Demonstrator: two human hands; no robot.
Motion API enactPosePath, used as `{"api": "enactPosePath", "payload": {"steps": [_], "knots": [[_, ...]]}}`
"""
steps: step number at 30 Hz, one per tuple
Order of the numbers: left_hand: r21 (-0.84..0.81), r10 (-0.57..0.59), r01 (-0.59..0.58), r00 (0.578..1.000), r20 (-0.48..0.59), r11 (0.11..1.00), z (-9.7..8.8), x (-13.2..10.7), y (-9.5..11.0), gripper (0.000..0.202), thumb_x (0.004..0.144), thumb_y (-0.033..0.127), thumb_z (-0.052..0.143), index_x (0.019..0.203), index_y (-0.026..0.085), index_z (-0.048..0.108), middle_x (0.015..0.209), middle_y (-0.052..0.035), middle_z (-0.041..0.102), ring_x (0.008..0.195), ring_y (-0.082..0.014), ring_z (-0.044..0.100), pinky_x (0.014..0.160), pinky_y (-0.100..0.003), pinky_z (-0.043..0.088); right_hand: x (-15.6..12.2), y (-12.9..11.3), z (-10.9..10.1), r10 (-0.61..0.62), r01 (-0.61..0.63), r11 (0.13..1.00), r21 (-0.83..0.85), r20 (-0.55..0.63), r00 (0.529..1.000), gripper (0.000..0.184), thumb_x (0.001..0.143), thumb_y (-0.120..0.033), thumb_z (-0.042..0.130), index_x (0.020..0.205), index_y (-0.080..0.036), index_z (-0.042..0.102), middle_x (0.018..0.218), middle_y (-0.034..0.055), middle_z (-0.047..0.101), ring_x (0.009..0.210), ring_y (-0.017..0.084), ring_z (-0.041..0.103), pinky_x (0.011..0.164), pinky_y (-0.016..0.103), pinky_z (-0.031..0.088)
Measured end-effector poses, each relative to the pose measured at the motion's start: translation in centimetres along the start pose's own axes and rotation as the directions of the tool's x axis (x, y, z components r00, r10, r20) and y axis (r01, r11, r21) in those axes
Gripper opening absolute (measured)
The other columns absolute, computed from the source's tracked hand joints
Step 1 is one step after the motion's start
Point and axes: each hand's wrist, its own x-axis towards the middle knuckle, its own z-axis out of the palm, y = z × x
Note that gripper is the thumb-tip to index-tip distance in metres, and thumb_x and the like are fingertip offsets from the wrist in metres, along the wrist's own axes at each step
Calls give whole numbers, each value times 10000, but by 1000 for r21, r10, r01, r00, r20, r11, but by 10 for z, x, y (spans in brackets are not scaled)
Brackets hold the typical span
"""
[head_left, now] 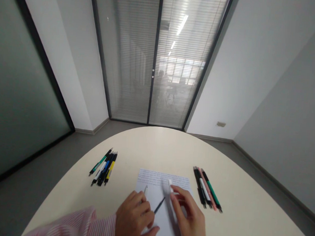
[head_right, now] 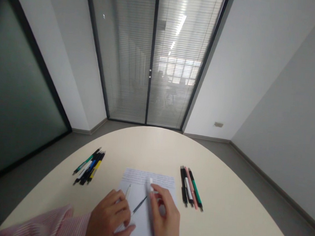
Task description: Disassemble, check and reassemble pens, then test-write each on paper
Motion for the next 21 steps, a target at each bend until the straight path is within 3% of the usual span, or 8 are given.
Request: {"api": "enactPosePath", "payload": {"steps": [6,13,16,18,21], "knots": [[59,-69,67,997,27,996,-6,2,7,278,561,34,702,686,199,517,614,33,589,647,-185,512,590,-300,340,-2,2,2,-77,69,996,-55,-162,984,337,836,-326,591,1151,-214,549,930,56,667,773,182,639,683,285,528],[-7,-22,22,1000,-3,1000,-12,6,7,214,639,34,560,759,211,545,592,33,595,545,-166,547,576,-304,368,-6,1,3,-99,99,995,-16,-311,945,358,837,-301,592,1165,-185,507,957,77,593,829,199,583,736,337,481],[-142,-151,151,988,14,978,-17,9,5,217,678,49,593,818,213,572,629,32,649,562,-157,609,591,-279,424,-7,-3,2,-127,138,990,3,-380,916,316,840,-292,584,1130,-182,519,985,86,565,834,200,554,739,346,462],[-311,-331,346,938,102,885,-21,13,2,255,678,56,632,868,218,579,656,37,678,587,-143,640,602,-240,464,-6,-5,2,-166,173,985,-13,-355,920,284,846,-272,575,1111,-184,521,983,86,561,821,197,551,728,340,462],[-567,-547,573,802,239,592,-24,19,-3,294,757,152,634,1025,220,534,756,14,698,683,-140,664,668,-218,508,-6,-7,2,-239,228,971,-73,-220,946,255,856,-220,559,1106,-193,514,901,56,571,755,176,554,692,309,469]]}}
